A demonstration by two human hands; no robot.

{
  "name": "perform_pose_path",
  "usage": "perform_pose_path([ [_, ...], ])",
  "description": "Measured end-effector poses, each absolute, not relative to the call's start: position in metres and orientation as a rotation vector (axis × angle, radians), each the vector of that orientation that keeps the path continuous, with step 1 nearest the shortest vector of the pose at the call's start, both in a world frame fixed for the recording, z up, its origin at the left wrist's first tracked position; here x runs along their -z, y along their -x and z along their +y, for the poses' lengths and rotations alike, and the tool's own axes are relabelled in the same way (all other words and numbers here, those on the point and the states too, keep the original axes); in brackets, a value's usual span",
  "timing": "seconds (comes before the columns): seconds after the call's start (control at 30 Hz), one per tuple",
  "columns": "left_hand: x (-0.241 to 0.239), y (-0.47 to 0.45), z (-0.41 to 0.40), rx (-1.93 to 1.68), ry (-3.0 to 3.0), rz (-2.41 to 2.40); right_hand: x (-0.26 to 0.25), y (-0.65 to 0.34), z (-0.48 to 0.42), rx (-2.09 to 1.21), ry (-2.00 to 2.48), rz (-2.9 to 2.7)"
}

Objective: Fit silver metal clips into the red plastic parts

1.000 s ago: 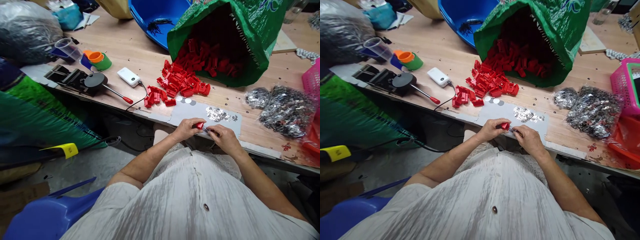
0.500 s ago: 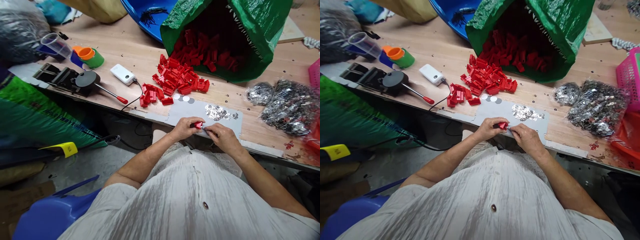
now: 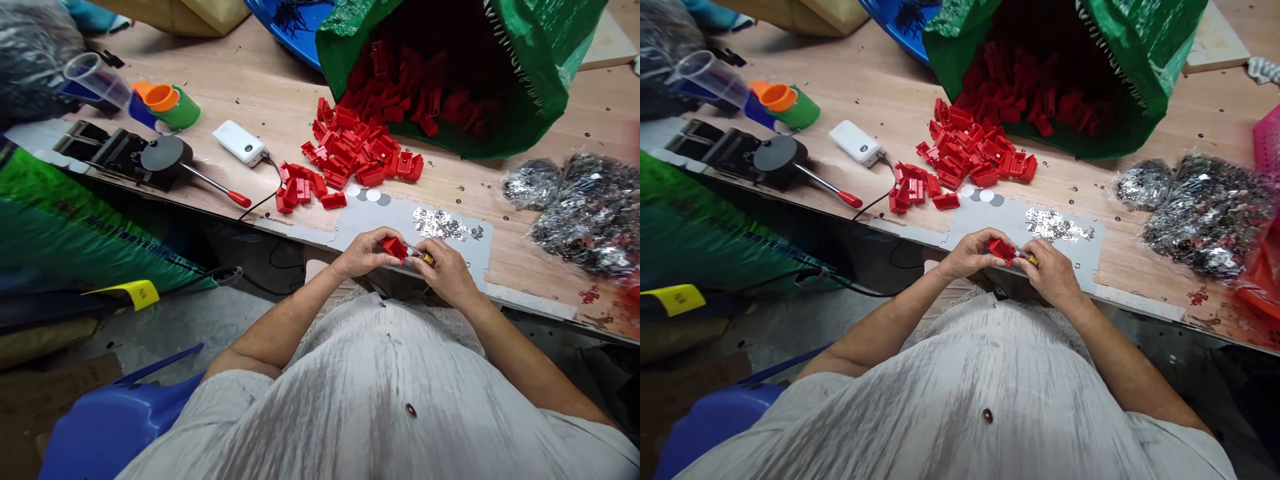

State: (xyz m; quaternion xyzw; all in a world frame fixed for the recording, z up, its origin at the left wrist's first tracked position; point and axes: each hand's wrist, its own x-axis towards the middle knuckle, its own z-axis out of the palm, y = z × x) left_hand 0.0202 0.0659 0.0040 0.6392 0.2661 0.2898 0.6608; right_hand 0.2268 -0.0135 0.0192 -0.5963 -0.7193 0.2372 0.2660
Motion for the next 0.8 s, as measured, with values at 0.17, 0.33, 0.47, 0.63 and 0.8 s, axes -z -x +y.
perform_pose_path([
  [0.17, 0.001, -0.02, 0.065, -0.643, -1.307, 0.579, -0.024, -0.22, -0.004, -0.788, 1.619, -1.866],
  [0.33, 0.002, -0.021, 0.062, -0.683, -1.259, 0.597, -0.023, -0.216, 0.006, -0.922, 1.698, -1.759],
  [0.47, 0.003, -0.022, 0.061, -0.704, -1.312, 0.607, -0.024, -0.219, 0.006, -0.94, 1.685, -1.774],
  [0.63, 0.002, -0.023, 0.061, -0.686, -1.464, 0.611, -0.033, -0.234, -0.01, -0.885, 1.656, -1.799],
  [0.8, 0.0, -0.026, 0.056, -0.741, -1.616, 0.661, -0.028, -0.245, -0.033, -0.71, 1.596, -1.933],
])
